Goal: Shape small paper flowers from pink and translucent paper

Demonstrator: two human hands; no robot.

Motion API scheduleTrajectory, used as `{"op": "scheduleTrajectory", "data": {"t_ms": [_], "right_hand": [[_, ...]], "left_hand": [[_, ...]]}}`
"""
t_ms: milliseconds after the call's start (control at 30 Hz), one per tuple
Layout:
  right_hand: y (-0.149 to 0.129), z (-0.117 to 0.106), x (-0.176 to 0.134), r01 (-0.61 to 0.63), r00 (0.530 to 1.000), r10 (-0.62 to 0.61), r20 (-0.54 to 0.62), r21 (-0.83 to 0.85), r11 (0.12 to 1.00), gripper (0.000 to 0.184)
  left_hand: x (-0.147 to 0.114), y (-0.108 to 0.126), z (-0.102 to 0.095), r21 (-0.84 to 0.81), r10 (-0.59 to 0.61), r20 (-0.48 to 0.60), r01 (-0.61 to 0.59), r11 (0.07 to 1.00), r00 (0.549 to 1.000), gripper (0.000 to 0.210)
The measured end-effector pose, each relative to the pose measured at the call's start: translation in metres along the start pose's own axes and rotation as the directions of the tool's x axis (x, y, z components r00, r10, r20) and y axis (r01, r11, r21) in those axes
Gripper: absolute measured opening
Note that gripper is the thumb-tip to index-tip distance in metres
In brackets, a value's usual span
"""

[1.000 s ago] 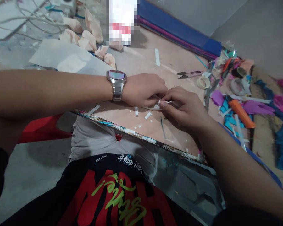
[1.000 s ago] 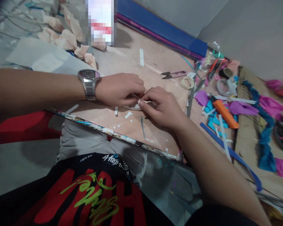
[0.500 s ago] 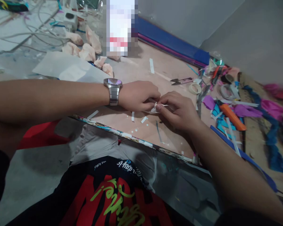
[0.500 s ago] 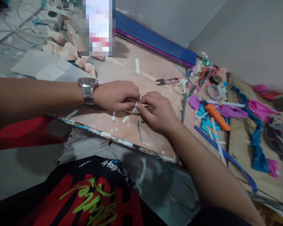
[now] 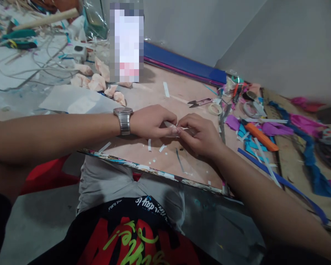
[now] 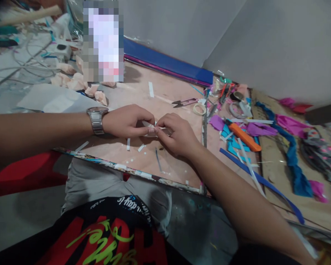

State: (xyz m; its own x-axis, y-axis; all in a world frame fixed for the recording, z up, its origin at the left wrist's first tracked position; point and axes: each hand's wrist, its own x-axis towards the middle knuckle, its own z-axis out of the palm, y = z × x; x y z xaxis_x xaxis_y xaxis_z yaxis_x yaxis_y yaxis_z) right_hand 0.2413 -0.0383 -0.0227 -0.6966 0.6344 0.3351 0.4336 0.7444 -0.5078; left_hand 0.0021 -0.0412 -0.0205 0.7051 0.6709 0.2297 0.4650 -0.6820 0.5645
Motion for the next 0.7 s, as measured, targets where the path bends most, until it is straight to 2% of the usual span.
{"op": "scheduleTrajectory", "data": {"t_ms": [233,367,700], "right_hand": [[-0.0008,0.0018,-0.0008,0.016,1.000,-0.016,-0.020,0.017,1.000,0.022],[-0.0015,0.0007,-0.0006,0.011,1.000,-0.011,-0.016,0.022,1.000,0.026],[0.0048,0.0004,-0.0022,-0.047,0.998,0.045,-0.048,-0.046,0.998,0.018]], "left_hand": [[0.0011,0.0018,-0.0025,-0.035,0.010,0.012,-0.010,0.999,1.000,0.030],[0.0010,0.0015,-0.0020,-0.019,0.017,0.008,-0.017,1.000,1.000,0.032],[0.0005,0.0032,-0.0054,0.154,-0.035,-0.021,0.038,0.987,0.999,0.038]]}}
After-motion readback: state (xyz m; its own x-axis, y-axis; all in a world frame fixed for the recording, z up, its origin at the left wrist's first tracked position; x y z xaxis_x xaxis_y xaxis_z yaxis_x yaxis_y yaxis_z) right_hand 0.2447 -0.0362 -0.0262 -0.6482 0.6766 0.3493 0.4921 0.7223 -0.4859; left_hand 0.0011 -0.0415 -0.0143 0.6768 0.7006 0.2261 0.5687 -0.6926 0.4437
